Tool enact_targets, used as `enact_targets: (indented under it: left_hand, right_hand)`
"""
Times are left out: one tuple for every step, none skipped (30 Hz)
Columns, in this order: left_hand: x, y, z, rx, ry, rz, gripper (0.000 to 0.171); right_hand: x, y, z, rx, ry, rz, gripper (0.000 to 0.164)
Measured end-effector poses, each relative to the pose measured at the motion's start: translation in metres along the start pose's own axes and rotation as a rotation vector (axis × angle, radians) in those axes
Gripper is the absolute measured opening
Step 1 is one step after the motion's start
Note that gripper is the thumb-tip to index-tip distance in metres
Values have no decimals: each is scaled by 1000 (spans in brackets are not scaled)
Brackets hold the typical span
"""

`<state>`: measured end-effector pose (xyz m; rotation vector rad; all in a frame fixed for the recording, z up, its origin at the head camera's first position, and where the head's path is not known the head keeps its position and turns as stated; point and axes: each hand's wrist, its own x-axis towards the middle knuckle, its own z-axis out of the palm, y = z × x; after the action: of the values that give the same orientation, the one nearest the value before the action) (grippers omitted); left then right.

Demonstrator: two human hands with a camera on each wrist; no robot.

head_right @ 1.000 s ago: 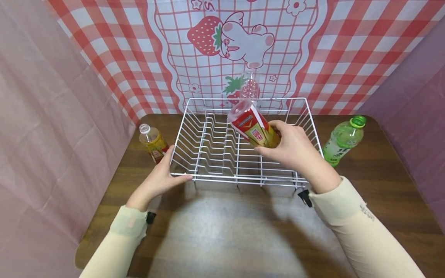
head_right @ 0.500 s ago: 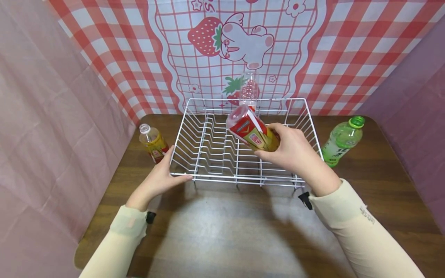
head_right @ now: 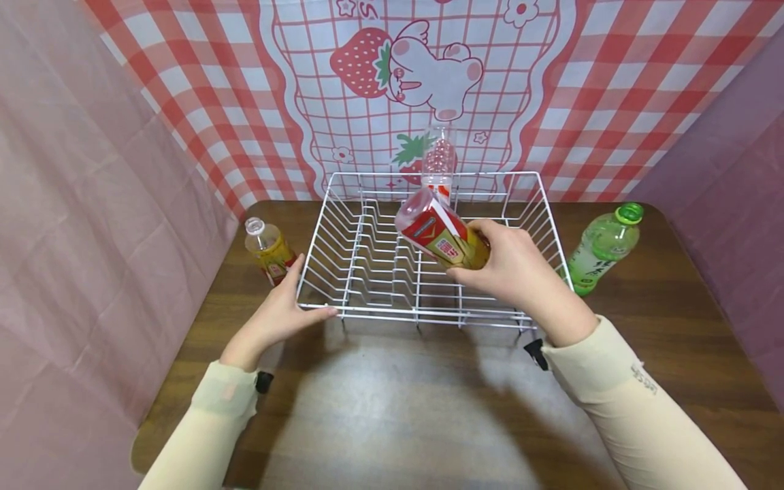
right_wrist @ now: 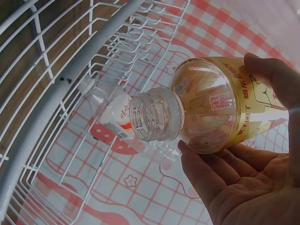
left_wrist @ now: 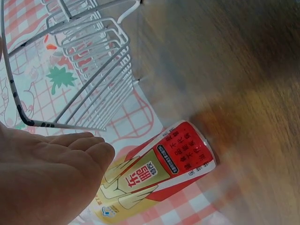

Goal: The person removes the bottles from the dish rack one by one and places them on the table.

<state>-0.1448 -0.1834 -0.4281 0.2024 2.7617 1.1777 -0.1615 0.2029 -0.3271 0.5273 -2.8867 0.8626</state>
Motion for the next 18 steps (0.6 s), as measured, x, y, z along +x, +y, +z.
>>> enact_targets:
  left_hand:
    - [0,0,-1,-2,2,-1,129]
    - [-1,1,-2,-4,2,-5,129]
    - [-2,1,-3,-7,1,-7,130]
    - [-2,2,-4,-8,-1,-7,130]
    - [-3,3,-5,-7,-4,-8,130]
    - [-3,3,-5,-6,-7,-8,129]
    - [-4,4,-6,-2,-8,-8,128]
    - [-4,5,-7,1,-8,-5,128]
    - [-4,6,-7,6,-7,-3,127]
    - [-4,8,-8,10,-6,0,126]
    - [-5,9,-8,12,-4,4,126]
    - [-5,10,-9,16,-1,7,126]
    - [-5,11,-9,18,1,7,126]
    - [-5,11,-10,21,3,9,126]
    - [-5,12,-11,21,4,9,126]
    - [-5,13,-11,22,5,8,126]
    - [-6,14,-12,22,6,8,126]
    - [-6,14,-13,23,7,6,126]
  right_hand:
    - [0,0,0,-4,5,-2,70]
    - [0,0,0,-8,10,-4,69]
    - [0,0,1,-10,13,-6,68]
    - [0,0,1,-12,15,-6,68]
    - [0,0,1,-12,15,-6,67]
    - [0,-1,1,-8,13,-5,67]
    - [0,-1,2,-5,9,-2,68]
    - [0,-1,1,-2,3,1,69]
    - [-1,-1,1,1,-4,4,70]
    - [-1,-1,1,4,-12,9,70]
    - [-1,-1,1,5,-17,13,71]
    - [-2,-1,1,6,-23,16,72]
    - [-2,-1,1,5,-29,19,72]
    - [-2,-1,0,5,-31,21,73]
    - [-3,-2,0,5,-33,21,73]
    - [-3,-2,0,5,-34,22,72]
    - [-3,-2,0,5,-34,20,72]
    - [-3,-2,0,6,-35,19,72]
